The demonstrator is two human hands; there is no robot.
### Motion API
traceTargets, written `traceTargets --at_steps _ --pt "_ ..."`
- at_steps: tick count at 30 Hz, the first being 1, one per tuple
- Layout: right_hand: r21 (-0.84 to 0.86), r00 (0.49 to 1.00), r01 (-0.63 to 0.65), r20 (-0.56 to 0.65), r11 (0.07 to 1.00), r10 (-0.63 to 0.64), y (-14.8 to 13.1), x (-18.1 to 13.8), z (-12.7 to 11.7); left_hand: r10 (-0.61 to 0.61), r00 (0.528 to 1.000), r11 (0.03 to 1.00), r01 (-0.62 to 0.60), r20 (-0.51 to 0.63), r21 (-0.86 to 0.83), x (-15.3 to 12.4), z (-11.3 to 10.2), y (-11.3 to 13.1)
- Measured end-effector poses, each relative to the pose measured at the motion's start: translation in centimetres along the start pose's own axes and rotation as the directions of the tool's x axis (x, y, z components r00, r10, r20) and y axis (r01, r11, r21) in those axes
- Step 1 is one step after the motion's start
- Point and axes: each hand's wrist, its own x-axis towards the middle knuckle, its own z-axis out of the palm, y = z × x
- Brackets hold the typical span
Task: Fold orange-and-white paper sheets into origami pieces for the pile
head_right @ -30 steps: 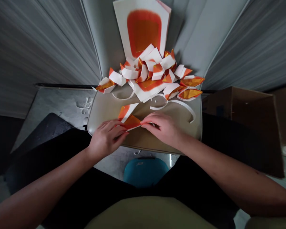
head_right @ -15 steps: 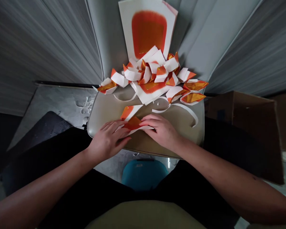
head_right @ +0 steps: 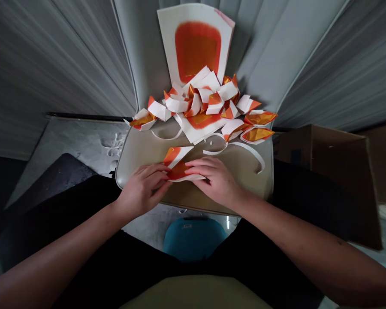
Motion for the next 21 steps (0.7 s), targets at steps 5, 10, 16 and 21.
traceTargets --at_steps 5,10,16,21 --pt "0.006 0.998 0.014 0.054 1.000 -0.014 0.3 0.0 0.3 0.069 0.996 0.994 -0.073 0.058 0.077 -0.3 -0.2 -0.2" --pt "0.002 0.994 -0.104 0.045 0.995 0.104 0.4 0.3 0.6 0.062 0.997 0.997 -0.064 0.042 0.038 -0.4 0.1 -0.6" --pt "0.031 0.957 -0.286 0.047 0.958 0.285 -0.3 1.2 1.0 -0.019 1.000 0.998 0.020 0.020 -0.053 0.1 0.5 -0.8" --pt "0.109 0.912 -0.407 -0.015 0.907 0.411 -0.6 0.7 1.6 -0.116 0.993 0.985 0.114 -0.010 -0.127 0.4 0.8 -0.9"
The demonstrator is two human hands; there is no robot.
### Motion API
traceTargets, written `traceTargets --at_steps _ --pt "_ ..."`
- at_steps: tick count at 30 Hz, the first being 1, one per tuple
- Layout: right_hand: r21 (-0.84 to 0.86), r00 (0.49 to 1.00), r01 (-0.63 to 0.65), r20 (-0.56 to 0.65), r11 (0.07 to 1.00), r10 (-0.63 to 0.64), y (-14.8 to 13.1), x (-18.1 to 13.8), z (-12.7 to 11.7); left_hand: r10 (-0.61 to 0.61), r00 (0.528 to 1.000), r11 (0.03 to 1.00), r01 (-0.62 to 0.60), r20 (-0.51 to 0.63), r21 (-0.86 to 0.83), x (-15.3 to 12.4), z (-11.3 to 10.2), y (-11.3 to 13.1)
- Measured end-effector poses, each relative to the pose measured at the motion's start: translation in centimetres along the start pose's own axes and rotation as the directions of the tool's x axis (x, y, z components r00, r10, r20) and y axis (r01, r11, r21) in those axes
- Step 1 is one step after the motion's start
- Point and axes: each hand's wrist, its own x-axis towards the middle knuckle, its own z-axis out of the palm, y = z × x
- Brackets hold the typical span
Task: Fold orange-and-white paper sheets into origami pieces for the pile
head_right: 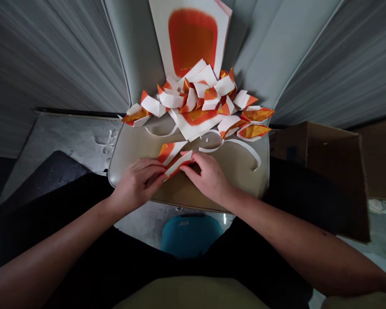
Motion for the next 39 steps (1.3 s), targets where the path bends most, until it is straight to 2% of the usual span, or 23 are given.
traceTargets --at_steps 4,7,8,10,13,16,19,24,33,39 --pt "-0.016 0.989 0.024 -0.143 1.000 -0.026 0.5 -0.8 0.3 -0.029 1.000 0.999 0.029 -0.005 -0.021 0.2 0.1 -0.1" --pt "-0.120 0.954 0.163 -0.236 0.979 -0.188 0.5 -1.3 -0.1 -0.031 0.999 0.999 0.031 -0.014 -0.007 0.3 0.2 -0.2" --pt "-0.179 0.938 0.232 -0.221 0.956 -0.268 0.4 -1.4 -0.3 -0.032 0.999 1.000 0.032 -0.015 -0.001 0.3 0.2 -0.1" --pt "-0.290 0.899 0.376 -0.116 0.880 -0.423 0.0 -1.6 -0.7 -0.033 0.999 0.999 0.033 -0.016 0.005 0.4 0.2 -0.1" --pt "-0.383 0.840 0.528 0.105 0.758 -0.532 -0.5 -1.9 -0.7 -0.028 0.999 1.000 0.028 -0.018 0.007 0.4 0.3 -0.2" --pt "-0.455 0.822 0.567 0.258 0.687 -0.507 -0.6 -2.1 -0.2 -0.019 1.000 1.000 0.019 -0.021 0.014 0.4 0.4 -0.4" --pt "-0.484 0.829 0.560 0.313 0.673 -0.464 -0.5 -2.1 0.2 -0.014 0.999 1.000 0.015 -0.032 0.022 0.5 0.5 -0.5" --pt "-0.487 0.861 0.507 0.324 0.711 -0.392 -0.3 -2.0 0.2 -0.022 0.999 0.999 0.023 -0.034 0.034 0.6 0.6 -0.4" --pt "-0.488 0.861 0.507 0.332 0.711 -0.386 -0.1 -2.1 0.3 0.017 1.000 1.000 -0.017 0.014 -0.001 0.8 -0.2 -0.9" --pt "-0.493 0.861 0.505 0.345 0.709 -0.374 -0.2 -2.2 0.2 -0.036 0.999 0.999 0.037 0.031 -0.030 1.0 -1.0 -1.4"
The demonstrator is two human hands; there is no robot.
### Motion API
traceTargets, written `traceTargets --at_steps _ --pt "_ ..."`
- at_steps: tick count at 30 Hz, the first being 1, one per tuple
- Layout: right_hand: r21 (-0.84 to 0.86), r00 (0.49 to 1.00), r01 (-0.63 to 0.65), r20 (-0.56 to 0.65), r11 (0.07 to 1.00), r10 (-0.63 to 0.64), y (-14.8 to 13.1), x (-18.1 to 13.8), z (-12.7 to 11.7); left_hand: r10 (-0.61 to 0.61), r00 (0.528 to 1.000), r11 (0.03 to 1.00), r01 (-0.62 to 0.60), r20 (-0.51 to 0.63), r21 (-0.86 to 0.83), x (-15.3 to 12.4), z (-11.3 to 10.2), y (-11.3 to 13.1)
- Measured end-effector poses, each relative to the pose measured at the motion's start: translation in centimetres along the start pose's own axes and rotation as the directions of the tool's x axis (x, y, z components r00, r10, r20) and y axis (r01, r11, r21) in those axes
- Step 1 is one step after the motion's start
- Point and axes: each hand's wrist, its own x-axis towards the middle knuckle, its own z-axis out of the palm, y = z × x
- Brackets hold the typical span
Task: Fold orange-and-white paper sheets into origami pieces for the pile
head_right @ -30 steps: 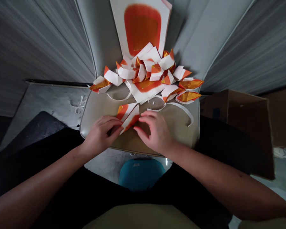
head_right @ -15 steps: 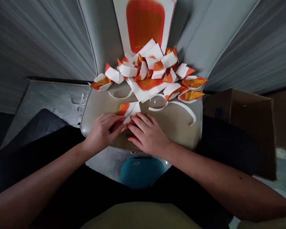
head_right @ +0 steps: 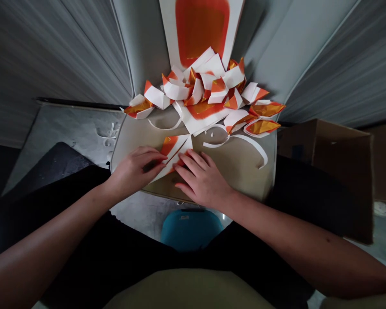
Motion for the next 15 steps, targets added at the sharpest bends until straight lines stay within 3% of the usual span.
traceTargets --at_steps 7,15 --pt "0.020 1.000 -0.001 0.004 1.000 0.001 0.1 0.0 0.0 0.033 0.984 0.999 -0.034 0.176 0.003 0.3 -1.6 -0.5" --pt "-0.003 1.000 -0.001 0.016 1.000 0.001 0.0 -0.1 0.2 0.026 0.964 0.999 -0.035 0.263 0.027 0.2 -2.2 -0.6"
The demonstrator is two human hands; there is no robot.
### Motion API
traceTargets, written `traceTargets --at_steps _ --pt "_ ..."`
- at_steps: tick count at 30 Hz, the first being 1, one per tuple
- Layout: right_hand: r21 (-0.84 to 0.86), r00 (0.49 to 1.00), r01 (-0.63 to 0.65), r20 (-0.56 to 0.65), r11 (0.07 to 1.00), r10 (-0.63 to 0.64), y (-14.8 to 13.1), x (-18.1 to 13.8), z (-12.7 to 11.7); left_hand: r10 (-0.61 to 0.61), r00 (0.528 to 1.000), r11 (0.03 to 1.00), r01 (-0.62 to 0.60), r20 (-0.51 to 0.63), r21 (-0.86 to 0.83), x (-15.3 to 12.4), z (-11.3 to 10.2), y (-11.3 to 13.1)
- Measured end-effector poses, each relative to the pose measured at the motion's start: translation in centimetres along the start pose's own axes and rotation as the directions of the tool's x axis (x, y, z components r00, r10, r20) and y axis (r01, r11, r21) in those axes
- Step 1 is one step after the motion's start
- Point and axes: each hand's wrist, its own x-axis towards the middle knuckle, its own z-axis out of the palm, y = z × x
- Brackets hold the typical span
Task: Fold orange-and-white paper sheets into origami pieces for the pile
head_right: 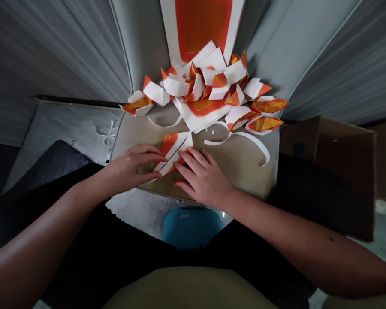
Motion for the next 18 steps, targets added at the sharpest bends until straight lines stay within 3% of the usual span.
traceTargets --at_steps 7,18 --pt "-0.002 1.000 -0.011 0.016 1.000 0.011 -0.1 0.0 -0.1 -0.002 0.999 1.000 0.002 0.043 0.015 -0.1 -0.2 0.0" --pt "-0.021 0.999 -0.004 0.033 1.000 0.005 -0.1 0.2 -0.3 -0.046 0.978 0.999 0.042 0.203 0.025 -0.1 -1.1 0.2"
